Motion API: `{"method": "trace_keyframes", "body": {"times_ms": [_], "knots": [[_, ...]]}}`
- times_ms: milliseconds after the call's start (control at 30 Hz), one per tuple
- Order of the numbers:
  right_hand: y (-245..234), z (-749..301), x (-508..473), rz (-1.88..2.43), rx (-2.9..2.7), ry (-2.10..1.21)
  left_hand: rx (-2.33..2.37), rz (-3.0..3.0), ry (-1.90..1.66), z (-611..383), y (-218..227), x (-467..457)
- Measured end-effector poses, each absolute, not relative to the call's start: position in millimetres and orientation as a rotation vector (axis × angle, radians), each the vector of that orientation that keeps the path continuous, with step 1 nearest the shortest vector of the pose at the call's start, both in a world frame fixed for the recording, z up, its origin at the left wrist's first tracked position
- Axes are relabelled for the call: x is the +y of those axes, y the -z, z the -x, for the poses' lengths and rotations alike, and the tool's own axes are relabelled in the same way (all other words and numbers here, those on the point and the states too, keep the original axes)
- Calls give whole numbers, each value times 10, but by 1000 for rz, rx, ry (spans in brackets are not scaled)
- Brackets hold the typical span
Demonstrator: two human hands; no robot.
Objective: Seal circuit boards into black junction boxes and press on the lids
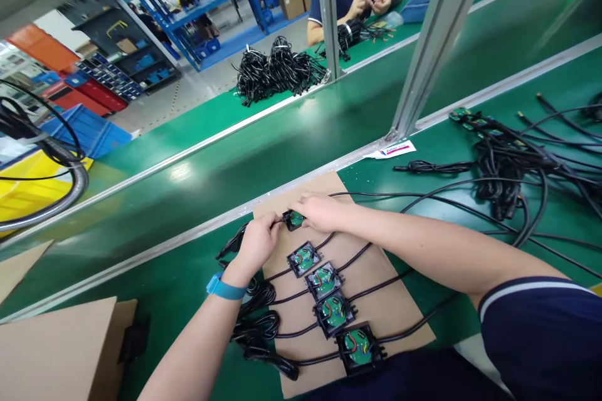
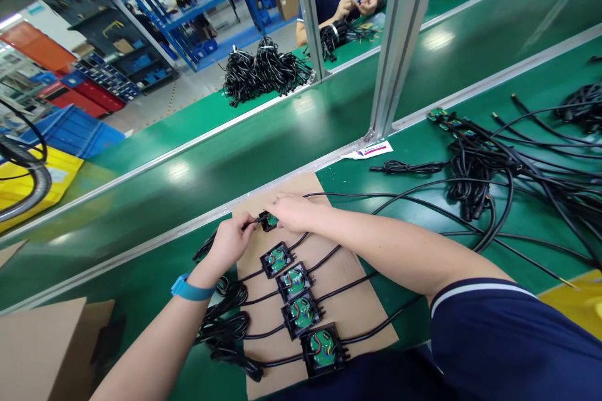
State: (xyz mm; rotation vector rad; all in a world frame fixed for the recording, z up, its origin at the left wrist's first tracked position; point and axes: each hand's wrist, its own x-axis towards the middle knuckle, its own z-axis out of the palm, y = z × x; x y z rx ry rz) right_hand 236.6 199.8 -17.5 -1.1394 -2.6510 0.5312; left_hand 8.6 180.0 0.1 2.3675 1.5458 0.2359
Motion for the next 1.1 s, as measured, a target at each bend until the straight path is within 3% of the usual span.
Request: {"method": "trace_keyframes", "body": {"times_ms": [467,733,867,1100], "knots": [[205,-2311,1958,983,-2874,-169,1700,-2507,145,-196,151,1678],[100,-2240,1936,1103,-2914,-310,1595,-2615,285,-208,112,1692],[110,-2273,1979,1097,-2911,-379,1583,-2645,244,-209,16,1670],[229,-2340,1953,1090,-2789,-387,1586,-2531,-126,-165,112,1636]]}}
